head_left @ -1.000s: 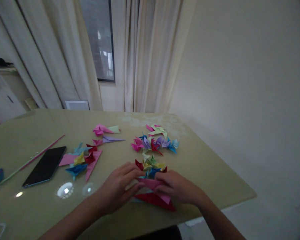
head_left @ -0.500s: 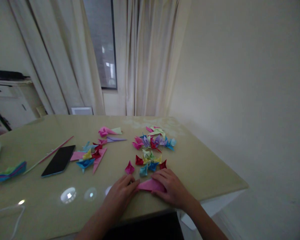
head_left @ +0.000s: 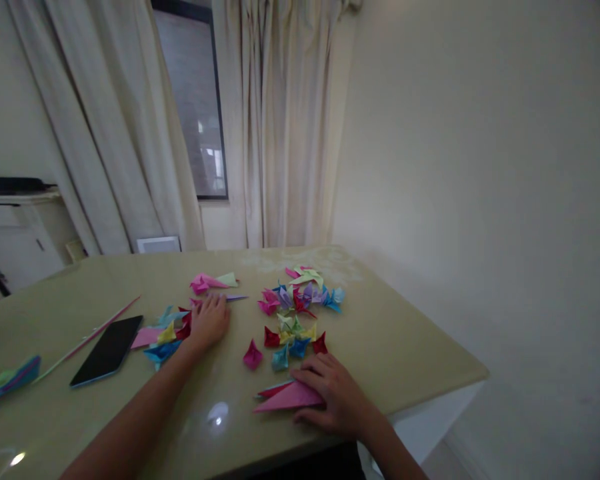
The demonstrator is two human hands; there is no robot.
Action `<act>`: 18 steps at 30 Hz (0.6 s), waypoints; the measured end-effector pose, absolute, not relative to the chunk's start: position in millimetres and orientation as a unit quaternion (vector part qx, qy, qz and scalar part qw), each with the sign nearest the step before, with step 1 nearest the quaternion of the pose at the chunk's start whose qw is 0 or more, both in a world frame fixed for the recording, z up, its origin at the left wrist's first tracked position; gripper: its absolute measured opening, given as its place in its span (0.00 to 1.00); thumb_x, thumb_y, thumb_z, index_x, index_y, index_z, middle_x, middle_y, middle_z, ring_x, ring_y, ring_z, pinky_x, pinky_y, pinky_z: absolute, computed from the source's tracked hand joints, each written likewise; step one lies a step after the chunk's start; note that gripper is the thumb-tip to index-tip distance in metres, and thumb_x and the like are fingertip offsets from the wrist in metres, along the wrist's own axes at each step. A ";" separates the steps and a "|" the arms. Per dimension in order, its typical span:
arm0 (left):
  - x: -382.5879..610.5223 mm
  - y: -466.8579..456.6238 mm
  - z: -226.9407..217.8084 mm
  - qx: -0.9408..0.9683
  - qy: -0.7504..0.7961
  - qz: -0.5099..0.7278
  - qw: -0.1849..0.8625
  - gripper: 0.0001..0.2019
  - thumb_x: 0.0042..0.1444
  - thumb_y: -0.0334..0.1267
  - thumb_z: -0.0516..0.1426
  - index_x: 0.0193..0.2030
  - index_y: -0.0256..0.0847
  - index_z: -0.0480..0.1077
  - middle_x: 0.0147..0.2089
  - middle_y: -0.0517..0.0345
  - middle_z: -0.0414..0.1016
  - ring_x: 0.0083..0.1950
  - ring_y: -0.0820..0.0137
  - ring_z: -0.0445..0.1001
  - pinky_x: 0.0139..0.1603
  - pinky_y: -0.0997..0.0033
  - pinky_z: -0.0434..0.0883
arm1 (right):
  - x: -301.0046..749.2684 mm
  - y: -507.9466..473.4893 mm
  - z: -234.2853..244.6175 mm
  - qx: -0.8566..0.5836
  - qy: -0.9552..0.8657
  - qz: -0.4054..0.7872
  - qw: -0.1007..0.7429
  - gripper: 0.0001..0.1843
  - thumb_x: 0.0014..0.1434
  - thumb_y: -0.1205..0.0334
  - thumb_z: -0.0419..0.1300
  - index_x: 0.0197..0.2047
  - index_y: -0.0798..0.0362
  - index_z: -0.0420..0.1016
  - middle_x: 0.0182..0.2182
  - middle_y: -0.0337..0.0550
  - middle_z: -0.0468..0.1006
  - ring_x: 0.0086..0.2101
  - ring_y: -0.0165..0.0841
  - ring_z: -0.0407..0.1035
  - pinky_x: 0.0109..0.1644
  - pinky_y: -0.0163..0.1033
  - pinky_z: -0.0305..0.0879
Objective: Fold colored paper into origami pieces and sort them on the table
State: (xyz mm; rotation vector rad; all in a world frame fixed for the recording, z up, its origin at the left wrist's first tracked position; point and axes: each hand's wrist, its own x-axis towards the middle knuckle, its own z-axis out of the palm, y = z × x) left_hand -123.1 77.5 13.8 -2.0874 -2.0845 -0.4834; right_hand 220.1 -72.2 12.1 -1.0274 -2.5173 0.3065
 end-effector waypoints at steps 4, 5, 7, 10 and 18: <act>-123.3 70.3 -8.3 -0.723 -0.675 -0.112 0.100 0.23 0.71 0.37 0.44 0.65 0.40 0.72 0.63 0.37 0.76 0.65 0.48 0.71 0.71 0.31 0.52 | 219.9 -73.1 8.7 -0.373 -0.902 0.096 0.197 0.26 0.64 0.43 0.67 0.60 0.47 0.78 0.51 0.48 0.78 0.51 0.44 0.70 0.61 0.51 0.63; -123.4 67.5 -9.2 -0.734 -0.663 -0.102 0.106 0.23 0.71 0.36 0.44 0.65 0.41 0.72 0.62 0.38 0.76 0.64 0.48 0.71 0.71 0.32 0.53 | 219.6 -73.3 8.7 -0.374 -0.901 0.095 0.198 0.26 0.65 0.43 0.66 0.61 0.47 0.78 0.52 0.48 0.78 0.51 0.44 0.69 0.60 0.50 0.63; -123.6 64.0 -7.6 -0.754 -0.644 -0.083 0.102 0.22 0.71 0.36 0.44 0.63 0.42 0.73 0.61 0.39 0.75 0.63 0.49 0.71 0.69 0.34 0.57 | 219.2 -73.8 9.5 -0.376 -0.899 0.096 0.202 0.26 0.65 0.45 0.66 0.61 0.48 0.78 0.52 0.49 0.78 0.51 0.44 0.69 0.60 0.50 0.64; -124.2 64.3 -3.4 -0.757 -0.646 -0.079 0.063 0.20 0.71 0.40 0.46 0.59 0.42 0.75 0.61 0.37 0.73 0.65 0.46 0.69 0.64 0.36 0.62 | 219.4 -74.4 11.6 -0.380 -0.897 0.098 0.205 0.25 0.65 0.47 0.67 0.62 0.47 0.77 0.52 0.48 0.79 0.51 0.45 0.70 0.61 0.51 0.64; -125.7 60.2 -0.2 -0.741 -0.657 -0.136 -0.024 0.14 0.67 0.46 0.54 0.50 0.41 0.73 0.64 0.38 0.71 0.67 0.47 0.67 0.61 0.43 0.64 | 219.4 -76.9 12.7 -0.396 -0.890 0.099 0.203 0.28 0.66 0.51 0.67 0.66 0.47 0.73 0.54 0.48 0.79 0.52 0.44 0.70 0.61 0.49 0.65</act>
